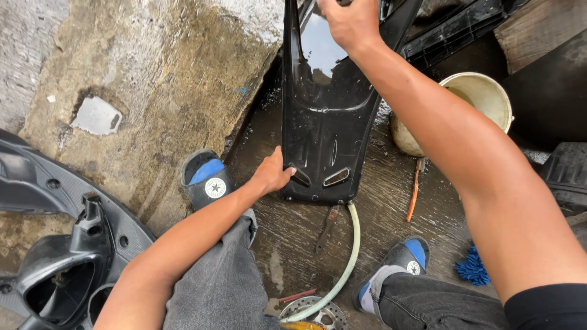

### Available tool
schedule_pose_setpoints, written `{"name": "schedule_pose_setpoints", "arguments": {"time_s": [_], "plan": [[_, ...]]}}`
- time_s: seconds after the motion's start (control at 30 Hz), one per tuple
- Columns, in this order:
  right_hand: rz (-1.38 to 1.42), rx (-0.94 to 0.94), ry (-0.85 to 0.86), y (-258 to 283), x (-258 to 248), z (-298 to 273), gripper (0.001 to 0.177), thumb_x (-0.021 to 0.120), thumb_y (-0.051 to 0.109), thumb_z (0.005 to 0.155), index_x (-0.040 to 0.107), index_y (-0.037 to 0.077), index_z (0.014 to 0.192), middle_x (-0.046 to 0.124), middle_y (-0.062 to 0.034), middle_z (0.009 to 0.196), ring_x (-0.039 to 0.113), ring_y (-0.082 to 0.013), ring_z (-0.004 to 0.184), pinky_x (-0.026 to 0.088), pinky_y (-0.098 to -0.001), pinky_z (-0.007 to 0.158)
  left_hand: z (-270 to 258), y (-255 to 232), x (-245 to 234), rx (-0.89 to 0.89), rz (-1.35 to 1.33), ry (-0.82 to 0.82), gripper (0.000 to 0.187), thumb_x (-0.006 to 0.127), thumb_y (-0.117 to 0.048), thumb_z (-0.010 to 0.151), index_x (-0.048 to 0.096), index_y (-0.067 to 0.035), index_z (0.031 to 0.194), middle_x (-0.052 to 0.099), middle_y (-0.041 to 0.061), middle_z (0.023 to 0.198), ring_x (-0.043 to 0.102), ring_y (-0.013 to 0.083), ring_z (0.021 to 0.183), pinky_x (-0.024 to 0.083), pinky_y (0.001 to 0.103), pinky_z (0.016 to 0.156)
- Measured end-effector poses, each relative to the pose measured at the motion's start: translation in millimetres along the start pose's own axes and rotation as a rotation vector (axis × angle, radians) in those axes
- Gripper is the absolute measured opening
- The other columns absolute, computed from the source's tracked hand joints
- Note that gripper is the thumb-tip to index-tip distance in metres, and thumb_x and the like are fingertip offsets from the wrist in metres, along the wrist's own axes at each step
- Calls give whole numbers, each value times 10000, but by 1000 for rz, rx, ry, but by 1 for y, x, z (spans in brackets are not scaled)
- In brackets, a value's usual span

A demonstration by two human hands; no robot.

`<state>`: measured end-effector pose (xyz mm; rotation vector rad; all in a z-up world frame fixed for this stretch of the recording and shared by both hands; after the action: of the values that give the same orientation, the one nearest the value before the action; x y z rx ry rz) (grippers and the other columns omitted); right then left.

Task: The person rinses a black motorcycle fairing with a hose, then scrubs it with a brush dipped in a bucket of soapy water. They flip the fairing to clean both sides and rinse off the soap.

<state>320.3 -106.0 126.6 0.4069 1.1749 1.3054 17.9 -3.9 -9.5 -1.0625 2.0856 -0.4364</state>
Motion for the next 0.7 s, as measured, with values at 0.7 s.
{"name": "schedule_pose_setpoints", "arguments": {"time_s": [0.7], "plan": [[138,109,331,13,-7,-110,165,723,70,904,798,69,1050,772,-180,1026,716,-382,1034,565,-487,860,11,5,2,-81,41,86,813,670,-324,943,280,80,1532,564,373,1353,568,466,1294,538,524,1014]]}}
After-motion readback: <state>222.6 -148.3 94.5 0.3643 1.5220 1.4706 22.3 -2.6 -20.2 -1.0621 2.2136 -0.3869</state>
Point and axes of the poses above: each hand's wrist, its own z-axis towards the middle knuckle, its own x-axis out of the palm, y = z × x, the point moved 2 cm from there along z, towards the middle knuckle
